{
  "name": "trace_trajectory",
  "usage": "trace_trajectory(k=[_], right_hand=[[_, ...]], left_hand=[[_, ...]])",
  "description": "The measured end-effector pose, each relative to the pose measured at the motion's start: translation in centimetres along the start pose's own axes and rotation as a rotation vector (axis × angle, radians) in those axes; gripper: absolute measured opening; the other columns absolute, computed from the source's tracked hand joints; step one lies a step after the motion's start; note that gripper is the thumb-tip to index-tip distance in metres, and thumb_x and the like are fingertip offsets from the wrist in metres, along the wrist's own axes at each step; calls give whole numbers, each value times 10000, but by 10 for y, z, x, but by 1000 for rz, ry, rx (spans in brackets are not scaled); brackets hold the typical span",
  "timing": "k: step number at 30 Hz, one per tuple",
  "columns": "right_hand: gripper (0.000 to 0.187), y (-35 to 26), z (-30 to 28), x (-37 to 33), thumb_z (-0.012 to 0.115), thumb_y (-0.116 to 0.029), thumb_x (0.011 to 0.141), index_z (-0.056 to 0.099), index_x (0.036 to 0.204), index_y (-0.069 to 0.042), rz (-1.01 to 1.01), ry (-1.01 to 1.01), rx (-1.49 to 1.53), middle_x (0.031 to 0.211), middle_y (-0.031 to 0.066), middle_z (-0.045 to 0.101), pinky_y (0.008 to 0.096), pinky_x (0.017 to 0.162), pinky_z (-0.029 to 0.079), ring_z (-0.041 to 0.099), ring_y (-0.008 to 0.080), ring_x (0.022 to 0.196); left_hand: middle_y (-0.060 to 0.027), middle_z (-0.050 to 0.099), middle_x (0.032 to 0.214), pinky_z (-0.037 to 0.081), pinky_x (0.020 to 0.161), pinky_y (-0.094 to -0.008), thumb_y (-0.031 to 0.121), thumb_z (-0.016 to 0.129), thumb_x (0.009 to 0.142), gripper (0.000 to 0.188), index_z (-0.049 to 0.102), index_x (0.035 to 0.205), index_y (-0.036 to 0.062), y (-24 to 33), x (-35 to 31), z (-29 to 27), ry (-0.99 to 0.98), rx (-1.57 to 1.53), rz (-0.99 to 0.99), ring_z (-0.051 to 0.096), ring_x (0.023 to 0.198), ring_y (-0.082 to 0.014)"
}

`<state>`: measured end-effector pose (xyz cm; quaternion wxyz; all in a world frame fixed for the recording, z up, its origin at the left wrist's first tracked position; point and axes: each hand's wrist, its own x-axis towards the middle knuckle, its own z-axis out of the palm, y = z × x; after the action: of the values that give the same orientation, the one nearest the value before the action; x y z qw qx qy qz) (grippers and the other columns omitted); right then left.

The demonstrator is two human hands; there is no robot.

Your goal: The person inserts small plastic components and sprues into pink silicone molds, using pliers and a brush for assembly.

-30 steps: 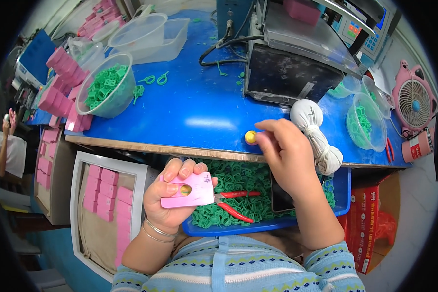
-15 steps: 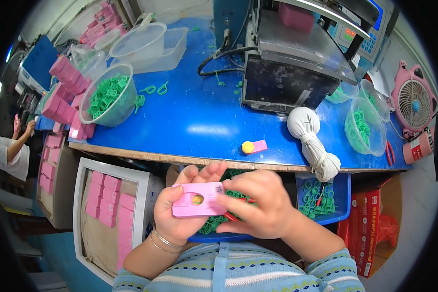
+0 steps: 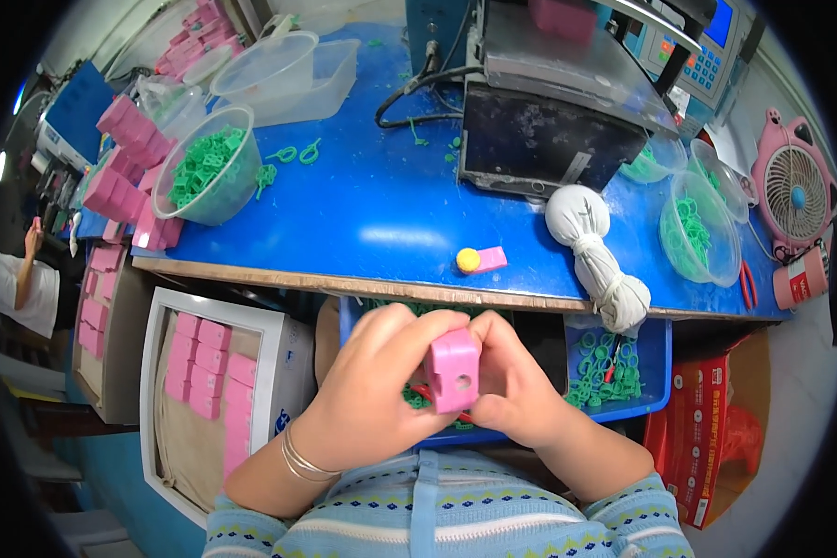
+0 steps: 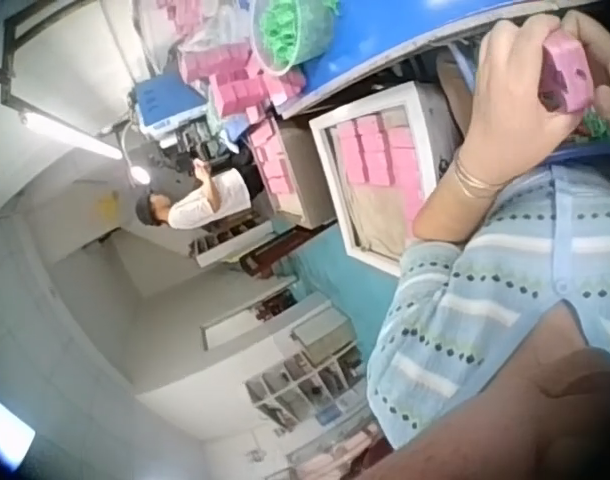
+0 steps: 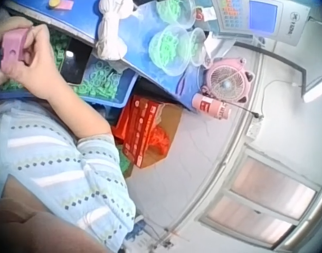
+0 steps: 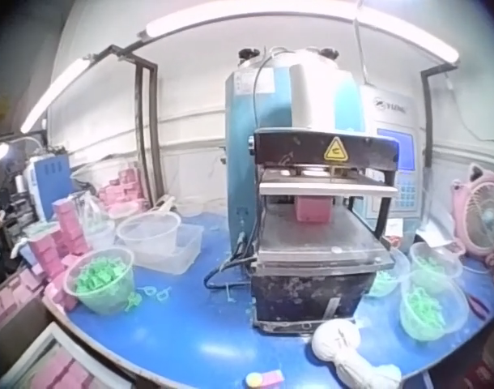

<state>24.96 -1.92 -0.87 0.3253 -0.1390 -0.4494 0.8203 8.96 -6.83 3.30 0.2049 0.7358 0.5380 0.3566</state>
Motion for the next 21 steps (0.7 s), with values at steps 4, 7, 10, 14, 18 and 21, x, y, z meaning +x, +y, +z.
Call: trace_trajectory(k=[4,7,10,14,18,21], right_hand=[[455,-3,-1,6,786,-178,713,337,746,-109,-23,182,-220,817,10,473,253,616,395,427,63,712],[396,2,-4,5,747,-188,755,366,698,-92,-173,182,-322,834,36,496,259,610,399,449,84,707],[308,5,4,5,638,-243,847,438,714,-51,-295,232,-372,863,69,507,270,628,406,469,117,724],[380,18,2,-2,409,-333,955,547,921,19,-413,300,-494,999,152,512,321,764,403,493,205,859],[425,17,1,-4,371,-355,959,544,1013,30,-556,286,-737,1117,220,469,371,854,368,479,276,957],[457,19,0,-7,397,-423,935,532,1000,9,-587,275,-873,1129,248,449,403,852,347,468,294,953]], left_hand=[[-195,468,1039,459,791,-387,230,840,586,1055,198,1389,-9,14,1,12,-51,-4,16,537,937,-325],[-213,468,1086,464,832,-389,309,853,595,1254,-45,1402,-34,17,-7,11,-121,-415,-75,545,971,-298],[-183,447,1048,475,795,-337,330,833,619,1282,-133,1379,-34,14,-10,17,-91,-487,-46,537,886,-221],[-133,459,926,457,699,-274,115,693,705,1045,-88,1380,-44,14,-10,28,64,-629,-61,507,783,-159],[-110,485,790,417,593,-278,-11,556,706,832,50,1365,-41,10,-9,30,152,-383,-60,489,684,-136],[-101,497,773,418,590,-255,-44,531,723,761,98,1349,-39,9,-11,32,166,-367,-97,498,653,-130]])
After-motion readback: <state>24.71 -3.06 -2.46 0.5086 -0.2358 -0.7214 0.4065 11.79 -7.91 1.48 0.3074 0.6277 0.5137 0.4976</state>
